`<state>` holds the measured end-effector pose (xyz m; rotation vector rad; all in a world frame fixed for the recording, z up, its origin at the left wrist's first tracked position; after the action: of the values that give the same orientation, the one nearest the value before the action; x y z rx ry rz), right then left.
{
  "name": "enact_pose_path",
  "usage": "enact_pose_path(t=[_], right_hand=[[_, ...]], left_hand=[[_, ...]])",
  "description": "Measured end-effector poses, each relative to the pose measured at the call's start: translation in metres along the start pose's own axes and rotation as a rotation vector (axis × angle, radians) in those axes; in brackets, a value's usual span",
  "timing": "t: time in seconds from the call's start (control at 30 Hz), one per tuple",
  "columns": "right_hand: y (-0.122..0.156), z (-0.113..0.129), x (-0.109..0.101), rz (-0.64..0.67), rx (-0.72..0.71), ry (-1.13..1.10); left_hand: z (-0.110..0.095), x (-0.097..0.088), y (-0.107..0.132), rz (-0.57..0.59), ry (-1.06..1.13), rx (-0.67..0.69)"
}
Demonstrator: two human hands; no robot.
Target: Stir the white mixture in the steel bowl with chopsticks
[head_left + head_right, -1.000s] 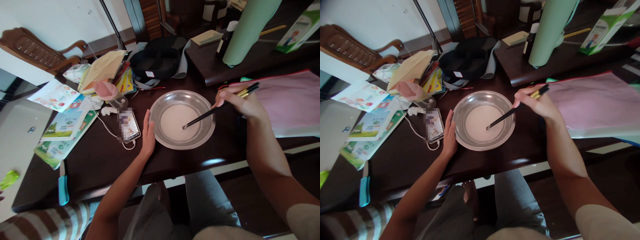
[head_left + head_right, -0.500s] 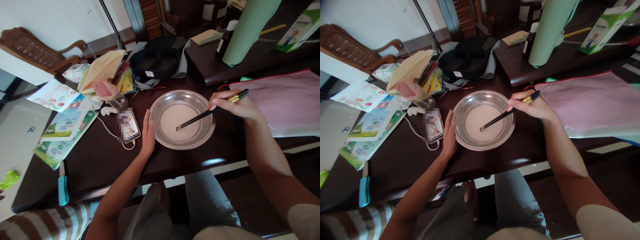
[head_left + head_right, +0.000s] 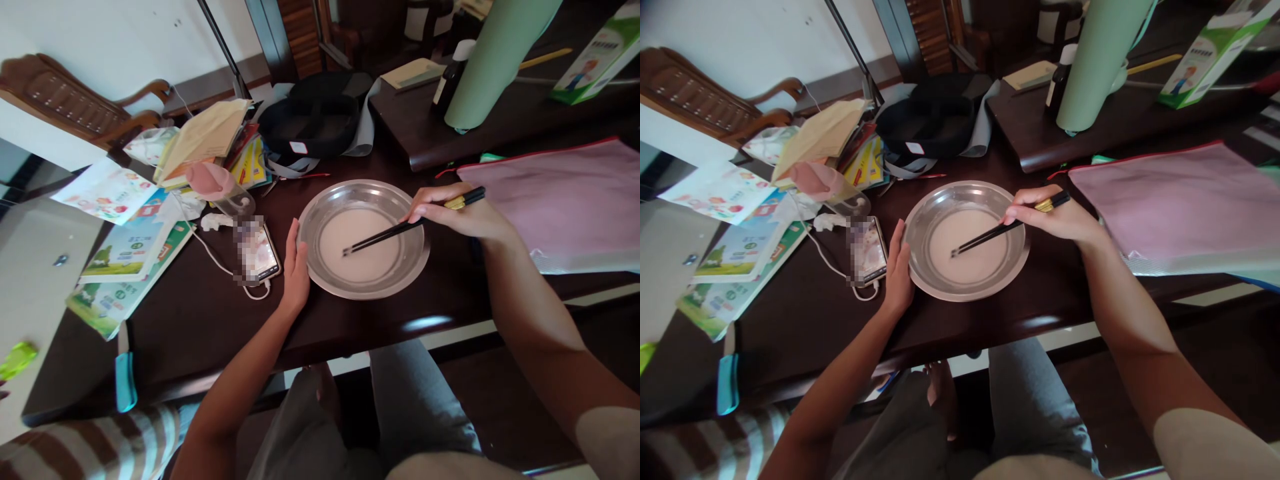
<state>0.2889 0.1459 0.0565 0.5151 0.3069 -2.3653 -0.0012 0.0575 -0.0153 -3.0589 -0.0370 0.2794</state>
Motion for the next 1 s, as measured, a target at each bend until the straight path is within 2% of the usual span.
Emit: enact_pose_path(t=[0.07,0.17,0.23,0.3,0.4,0.43,0.5,0.6,0.67,0.73,0.87,0.93,1.0], right_hand=[[0.0,-0.001,-0.003,-0.07,0.006,0.036],[0.006,-0.005,-0.019,-0.251,0.036,0.055],[0.01,-0.006,-0.025,-0.287,0.027,0.019],[0.009,-0.004,-0.021,-0.199,0.013,-0.006],[0.002,-0.001,-0.002,0.006,0.001,-0.009],[0.001,0.0,0.002,0.026,-0.005,-0.002],[-0.001,-0.001,0.002,-0.006,-0.002,0.026],[0.004,-0.004,-0.014,-0.189,0.025,0.062],[0.008,-0.005,-0.022,-0.254,0.017,0.03],[0.008,-0.003,-0.021,-0.198,0.01,-0.006],[0.001,0.001,-0.002,0.007,0.013,-0.013],[0.0,0.001,-0.001,-0.015,0.013,0.016],[0.003,0.0,-0.009,-0.126,0.025,0.054]], left_hand=[[0.001,0.0,0.0,-0.003,0.007,0.009],[0.002,0.0,0.0,-0.006,0.013,0.014],[0.002,0.0,0.0,-0.003,0.018,0.009],[0.001,0.001,0.0,0.0,0.018,0.006],[-0.001,0.001,0.0,0.0,0.007,0.015],[-0.001,0.001,0.0,0.0,0.005,0.018],[-0.002,0.001,0.0,0.001,0.002,0.015],[-0.002,0.001,0.0,0.001,0.002,0.006],[-0.002,0.001,0.0,0.001,0.005,0.004],[-0.002,0.001,0.0,0.003,0.005,0.003],[-0.002,0.002,0.0,0.004,0.011,0.002],[-0.002,0.002,0.0,0.002,0.021,0.006],[-0.001,0.002,-0.001,0.002,0.023,0.006]])
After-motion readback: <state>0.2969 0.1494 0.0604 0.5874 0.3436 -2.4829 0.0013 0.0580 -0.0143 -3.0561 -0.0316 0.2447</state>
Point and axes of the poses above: each hand's wrist, its own y-axis away from the middle knuckle, its own x-axis out of the palm, z = x × y, the point moved 5 cm from there along -y, towards the middle knuckle, and after that the axes turned 14 degrees about z, right-handed, at the moved point
